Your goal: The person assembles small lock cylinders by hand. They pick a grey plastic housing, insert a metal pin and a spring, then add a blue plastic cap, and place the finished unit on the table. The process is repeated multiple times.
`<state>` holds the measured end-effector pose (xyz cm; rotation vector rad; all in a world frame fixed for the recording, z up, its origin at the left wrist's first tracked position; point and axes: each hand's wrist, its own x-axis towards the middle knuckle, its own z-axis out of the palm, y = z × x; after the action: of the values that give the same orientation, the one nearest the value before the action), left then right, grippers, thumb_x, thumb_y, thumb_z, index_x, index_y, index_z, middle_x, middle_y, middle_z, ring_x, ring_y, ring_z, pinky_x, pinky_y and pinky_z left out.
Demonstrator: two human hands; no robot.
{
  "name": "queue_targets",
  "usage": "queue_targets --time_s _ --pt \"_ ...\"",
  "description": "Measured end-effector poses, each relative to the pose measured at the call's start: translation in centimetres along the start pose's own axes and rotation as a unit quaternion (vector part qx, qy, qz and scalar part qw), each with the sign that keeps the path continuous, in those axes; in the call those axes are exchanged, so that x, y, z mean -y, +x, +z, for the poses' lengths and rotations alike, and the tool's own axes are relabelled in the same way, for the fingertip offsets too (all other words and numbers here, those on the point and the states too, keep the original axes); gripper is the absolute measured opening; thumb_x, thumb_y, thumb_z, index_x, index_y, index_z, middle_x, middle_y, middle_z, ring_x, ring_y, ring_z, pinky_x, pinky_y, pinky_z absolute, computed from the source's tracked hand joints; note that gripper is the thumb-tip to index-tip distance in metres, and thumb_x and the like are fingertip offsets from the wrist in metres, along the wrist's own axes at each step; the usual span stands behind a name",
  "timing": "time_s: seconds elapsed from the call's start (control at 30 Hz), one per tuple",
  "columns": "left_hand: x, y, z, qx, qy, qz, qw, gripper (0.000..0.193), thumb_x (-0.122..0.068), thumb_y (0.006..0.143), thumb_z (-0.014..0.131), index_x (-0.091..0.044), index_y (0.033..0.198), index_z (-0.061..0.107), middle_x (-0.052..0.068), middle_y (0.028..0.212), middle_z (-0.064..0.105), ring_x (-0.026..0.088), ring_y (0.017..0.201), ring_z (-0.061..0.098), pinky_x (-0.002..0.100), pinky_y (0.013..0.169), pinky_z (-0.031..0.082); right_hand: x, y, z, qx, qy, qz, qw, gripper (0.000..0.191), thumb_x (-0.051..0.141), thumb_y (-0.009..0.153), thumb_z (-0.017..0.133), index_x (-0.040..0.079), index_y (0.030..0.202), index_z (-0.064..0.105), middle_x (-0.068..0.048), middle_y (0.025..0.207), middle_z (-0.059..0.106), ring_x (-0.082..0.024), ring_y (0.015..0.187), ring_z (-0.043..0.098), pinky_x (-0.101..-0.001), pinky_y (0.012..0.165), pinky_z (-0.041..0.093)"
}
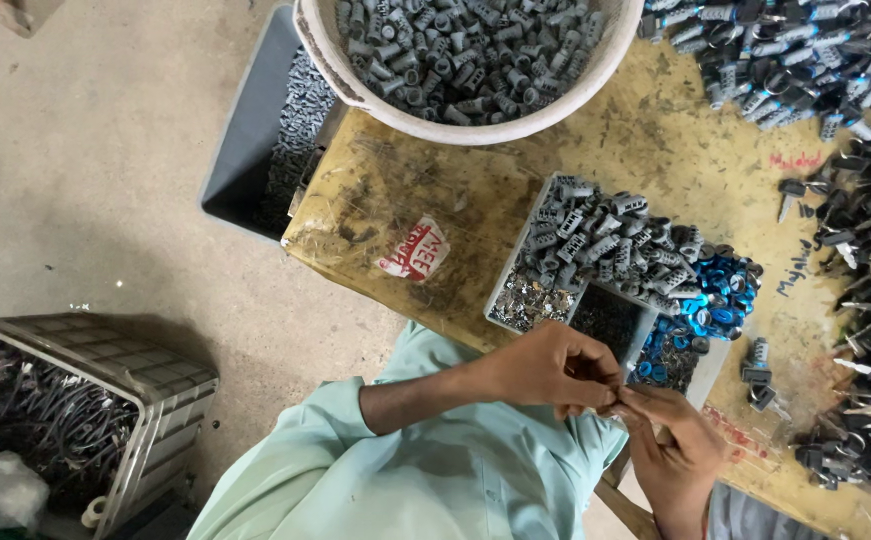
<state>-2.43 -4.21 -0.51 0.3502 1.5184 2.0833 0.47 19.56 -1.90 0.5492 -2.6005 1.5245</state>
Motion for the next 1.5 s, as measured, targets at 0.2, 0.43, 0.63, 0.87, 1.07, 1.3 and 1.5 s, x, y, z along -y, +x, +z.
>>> queue_targets --time_s 0.2,0.43,0.63,0.87,1.07,1.3,1.5 --pt "0.0 -0.7 -0.3 0.052 -0.103 -0.048 0.992 0.016 -0.012 0.098 0.075 0.003 0.104 0.075 0.007 0.076 0.072 0.010 0.063 0.068 0.025 0.056 0.057 0.6 -0.3 -0.5 0.061 0.175 0.054 0.981 0.021 0.001 0.088 0.077 0.003 0.105 0.065 -0.012 0.102 0.072 -0.018 0.090 0.073 -0.0245 0.076 0.060" --pt "0.9 -1.1 -1.7 0.000 -0.089 0.027 0.996 0.008 0.001 0.094 0.075 0.004 0.101 0.073 0.008 0.086 0.072 0.010 0.070 0.070 0.025 0.058 0.059 4.1 2.3 -2.8 -0.075 -0.142 0.068 0.985 0.017 0.001 0.099 0.075 0.005 0.114 0.071 -0.008 0.100 0.071 -0.016 0.081 0.067 -0.0266 0.074 0.052" --pt "1.3 -0.7 -1.9 0.019 -0.060 0.026 0.998 0.008 0.000 0.097 0.072 0.003 0.103 0.069 0.004 0.090 0.069 0.007 0.073 0.066 0.023 0.065 0.060 4.9 6.5 -2.7 -0.045 -0.252 0.032 0.966 0.029 0.008 0.094 0.084 0.007 0.121 0.073 -0.010 0.101 0.067 -0.019 0.077 0.065 -0.0307 0.066 0.051" --pt "1.1 -0.6 -1.7 0.008 -0.005 0.062 0.998 0.005 0.001 0.096 0.072 0.003 0.101 0.069 0.006 0.093 0.068 0.008 0.074 0.067 0.024 0.064 0.061 3.0 9.1 -0.1 -0.090 -0.311 -0.071 0.944 0.026 0.009 0.096 0.087 0.011 0.117 0.072 -0.010 0.107 0.063 -0.022 0.090 0.066 -0.0331 0.074 0.054" --pt "1.1 -0.9 -0.7 -0.020 -0.074 0.048 0.996 0.009 -0.006 0.101 0.067 0.000 0.108 0.066 0.004 0.097 0.069 0.008 0.085 0.070 0.023 0.070 0.063 3.7 5.7 -1.4 -0.009 0.197 0.133 0.971 0.018 0.003 0.101 0.069 0.009 0.118 0.064 -0.011 0.124 0.070 -0.014 0.094 0.072 -0.0259 0.080 0.062" --pt "0.2 -1.0 0.4 -0.069 -0.115 -0.024 0.991 0.011 -0.010 0.100 0.072 0.001 0.102 0.070 0.002 0.084 0.070 0.003 0.070 0.063 0.020 0.060 0.056 5.2 3.3 -0.3 0.045 0.024 0.076 0.996 0.032 -0.009 0.090 0.074 0.001 0.120 0.067 -0.015 0.124 0.067 -0.014 0.092 0.073 -0.0267 0.075 0.062" --pt "-0.8 -1.2 1.1 -0.122 -0.043 -0.038 0.991 0.013 -0.012 0.095 0.076 0.000 0.095 0.071 -0.001 0.077 0.069 0.001 0.058 0.059 0.018 0.048 0.048 5.6 2.9 0.1 0.024 -0.082 -0.028 0.996 0.039 -0.010 0.088 0.074 0.005 0.123 0.067 -0.013 0.124 0.067 -0.022 0.109 0.071 -0.0319 0.089 0.060"
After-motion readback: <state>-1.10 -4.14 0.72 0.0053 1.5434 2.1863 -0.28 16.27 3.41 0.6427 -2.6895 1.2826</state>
